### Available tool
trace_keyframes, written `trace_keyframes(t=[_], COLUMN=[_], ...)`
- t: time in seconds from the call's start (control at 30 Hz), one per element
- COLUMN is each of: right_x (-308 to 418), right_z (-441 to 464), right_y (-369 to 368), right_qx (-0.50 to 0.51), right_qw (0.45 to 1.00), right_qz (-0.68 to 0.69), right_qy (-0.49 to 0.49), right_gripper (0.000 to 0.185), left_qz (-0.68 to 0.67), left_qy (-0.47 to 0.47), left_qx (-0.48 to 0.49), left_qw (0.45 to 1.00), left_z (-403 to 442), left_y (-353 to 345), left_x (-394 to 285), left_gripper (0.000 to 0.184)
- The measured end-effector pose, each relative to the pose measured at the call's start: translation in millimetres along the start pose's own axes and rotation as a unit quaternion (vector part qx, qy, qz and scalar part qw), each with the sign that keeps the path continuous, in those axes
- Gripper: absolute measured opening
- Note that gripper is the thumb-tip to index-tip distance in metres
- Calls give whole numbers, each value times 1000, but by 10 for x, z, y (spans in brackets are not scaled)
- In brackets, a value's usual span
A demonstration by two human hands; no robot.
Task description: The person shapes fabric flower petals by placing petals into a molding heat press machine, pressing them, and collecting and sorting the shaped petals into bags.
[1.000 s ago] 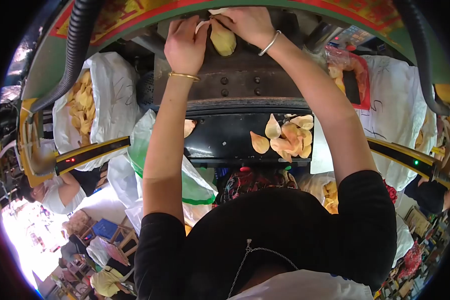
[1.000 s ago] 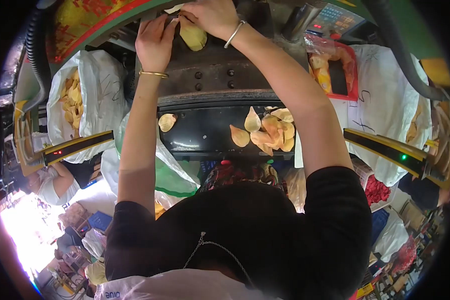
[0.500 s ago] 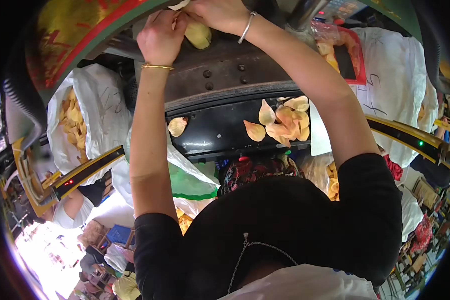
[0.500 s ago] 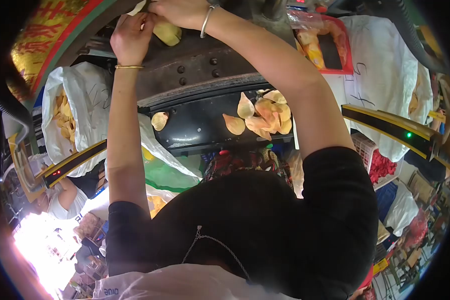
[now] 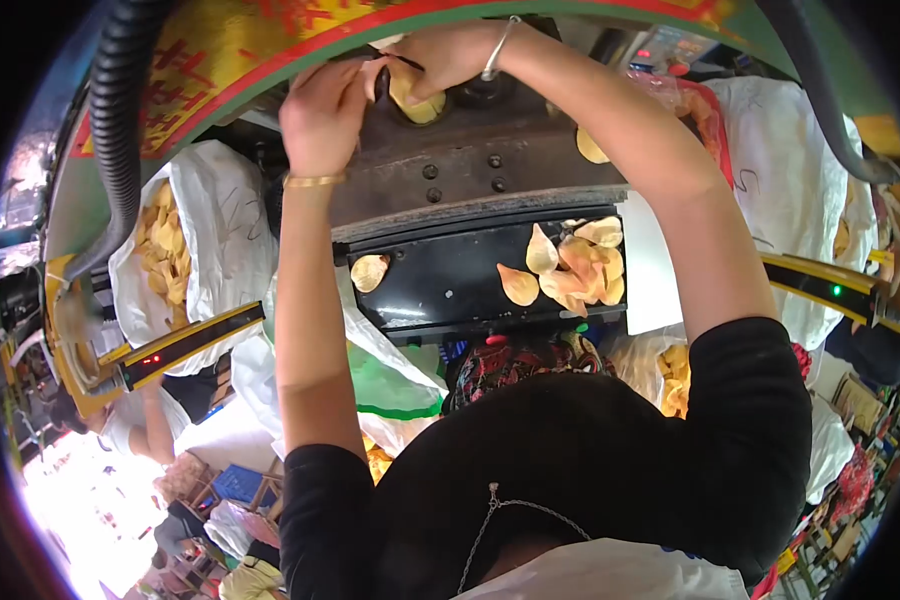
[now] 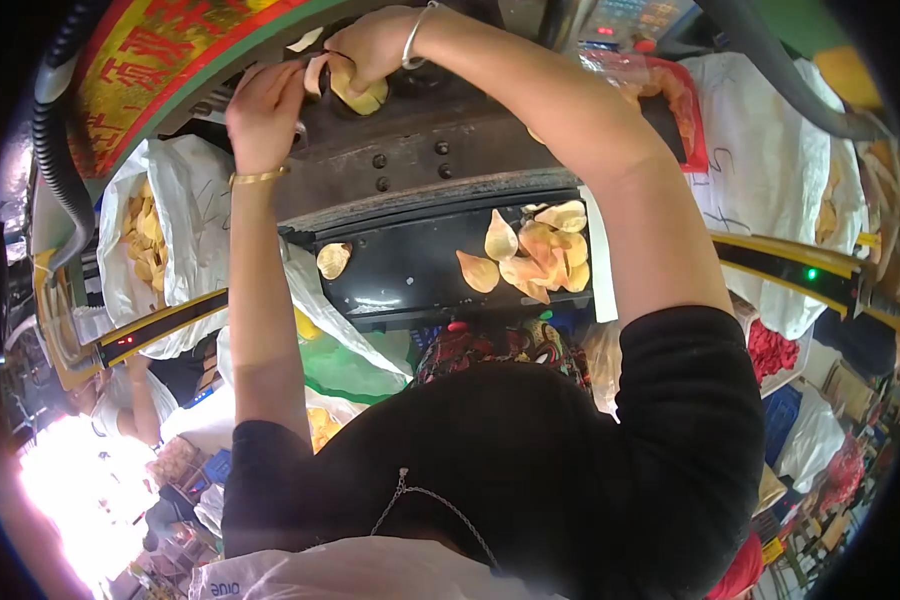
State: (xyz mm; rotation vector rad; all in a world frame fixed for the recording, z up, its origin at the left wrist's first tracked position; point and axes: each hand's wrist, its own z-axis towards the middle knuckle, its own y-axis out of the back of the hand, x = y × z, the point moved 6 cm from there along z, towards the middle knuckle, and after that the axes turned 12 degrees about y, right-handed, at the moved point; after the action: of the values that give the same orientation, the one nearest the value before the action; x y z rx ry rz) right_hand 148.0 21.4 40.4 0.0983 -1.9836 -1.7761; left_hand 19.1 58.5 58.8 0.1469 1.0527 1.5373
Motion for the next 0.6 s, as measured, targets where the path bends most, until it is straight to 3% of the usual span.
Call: trace_keyframes(t=[0.07,0.13,0.17,0.2,0.23,0.3,0.33,0.37,0.4,0.43,0.5,0.53,0.6], right_x=[-52,-134,-137,-39,88,534,626,646,459,228,-39,-95,-252], right_z=[29,-26,-123,-226,-338,-1086,-1508,-1966,-2396,-2695,-3080,-3025,-2713], right_y=[-155,-227,-272,-206,-120,41,14,-163,-582,-912,-1203,-1121,-885], right_qx=[-5,-134,-140,-197,-245,-427,-440,-502,-540,-507,-466,-469,-439], right_qw=[999,987,986,968,940,891,895,859,829,812,811,820,848], right_qz=[-22,-83,-77,-153,-237,-151,-73,-93,-3,100,114,81,4], right_qy=[-25,-12,-37,-20,9,46,11,-45,-145,-271,-334,-317,-296], right_gripper=[56,71,71,69,67,60,44,29,19,17,19,20,20], left_qz=[4,-176,-244,-310,-251,-204,-213,-219,-193,-166,-107,-77,-113], left_qy=[57,326,361,396,395,390,388,394,376,360,314,281,195], left_qx=[-68,-36,-5,26,73,133,161,152,180,209,272,299,255], left_qw=[996,928,900,864,881,888,882,880,888,894,903,909,940], left_z=[-270,-697,-907,-1159,-1461,-1926,-2092,-2190,-2278,-2378,-2444,-2265,-1899], left_y=[185,104,-8,-140,-249,-360,-387,-413,-461,-497,-593,-732,-994], left_x=[-44,-187,-286,-335,-349,-468,-562,-521,-465,-432,-511,-564,-806], left_gripper=[17,11,12,14,17,21,24,24,23,22,22,23,20])
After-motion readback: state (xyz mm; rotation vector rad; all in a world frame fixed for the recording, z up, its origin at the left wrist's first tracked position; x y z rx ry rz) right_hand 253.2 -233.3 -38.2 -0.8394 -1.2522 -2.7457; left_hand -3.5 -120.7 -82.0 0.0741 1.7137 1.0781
